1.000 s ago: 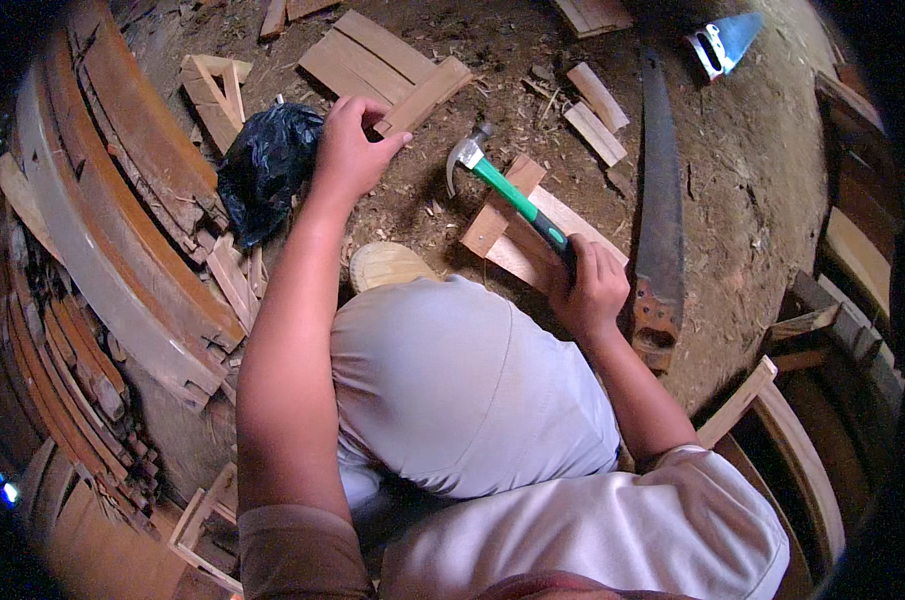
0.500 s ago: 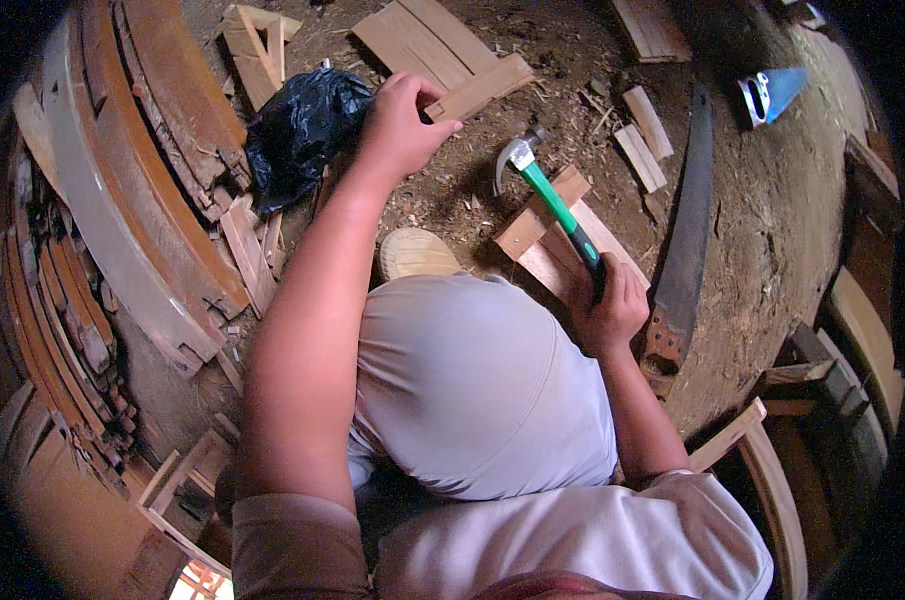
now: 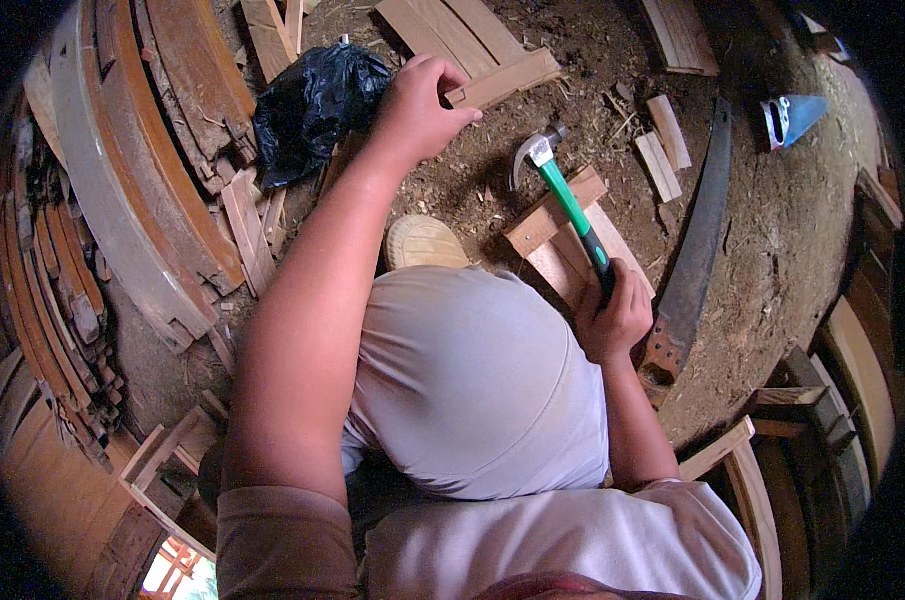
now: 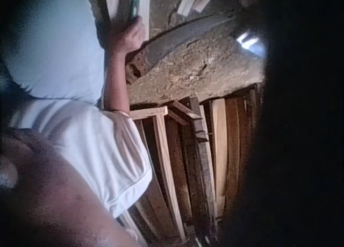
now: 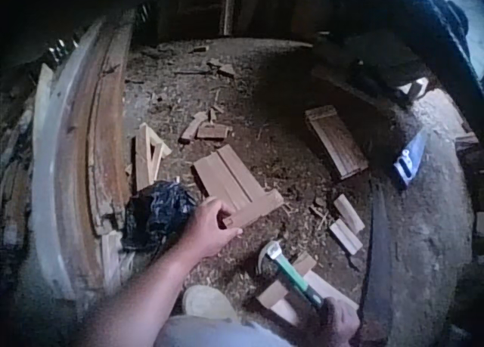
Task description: The person sits on the floor and uses a hammer to drive nails into small wooden planks, assembling them into a small rectangular frame. The person repeatedly picks up planks, aligns them, and hammers nails to secure the joints.
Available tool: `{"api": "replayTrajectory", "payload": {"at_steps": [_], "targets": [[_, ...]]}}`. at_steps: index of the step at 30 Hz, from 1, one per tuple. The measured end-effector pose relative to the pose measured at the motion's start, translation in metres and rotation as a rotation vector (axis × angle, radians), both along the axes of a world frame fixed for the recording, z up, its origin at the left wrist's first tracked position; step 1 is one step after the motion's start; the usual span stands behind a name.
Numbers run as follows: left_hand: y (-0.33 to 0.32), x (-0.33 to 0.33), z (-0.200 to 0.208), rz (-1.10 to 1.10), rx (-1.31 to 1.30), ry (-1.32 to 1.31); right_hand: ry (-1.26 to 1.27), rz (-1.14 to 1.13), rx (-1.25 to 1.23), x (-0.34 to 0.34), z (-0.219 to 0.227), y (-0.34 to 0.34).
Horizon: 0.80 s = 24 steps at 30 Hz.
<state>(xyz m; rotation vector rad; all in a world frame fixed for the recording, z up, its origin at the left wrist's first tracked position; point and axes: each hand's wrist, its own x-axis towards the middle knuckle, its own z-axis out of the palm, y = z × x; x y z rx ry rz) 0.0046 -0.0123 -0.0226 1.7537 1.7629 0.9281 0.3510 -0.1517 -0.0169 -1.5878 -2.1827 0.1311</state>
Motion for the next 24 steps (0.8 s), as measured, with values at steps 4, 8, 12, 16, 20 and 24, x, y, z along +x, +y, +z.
{"api": "replayTrajectory", "payload": {"at_steps": [4,8,12,16,20,24], "targets": [[0.001,-0.001,-0.002,-0.005,0.007,-0.013,0.015,0.01,-0.001,-0.001,0.003,0.002],[0.002,0.001,0.001,0.018,-0.057,-0.049,-0.012,-0.001,-0.019,-0.003,0.007,0.001],[0.0,-0.003,-0.008,0.041,-0.002,-0.03,-0.039,0.006,-0.035,-0.001,0.009,0.002],[-0.001,-0.002,-0.016,0.06,0.127,0.027,0.06,-0.03,-0.199,0.004,0.033,0.007],[0.001,-0.002,-0.02,0.087,0.05,-0.081,0.15,-0.043,-0.413,-0.021,0.094,0.036],[-0.004,-0.006,-0.026,0.069,0.113,-0.199,0.158,0.097,-0.301,-0.055,0.12,0.056]]}}
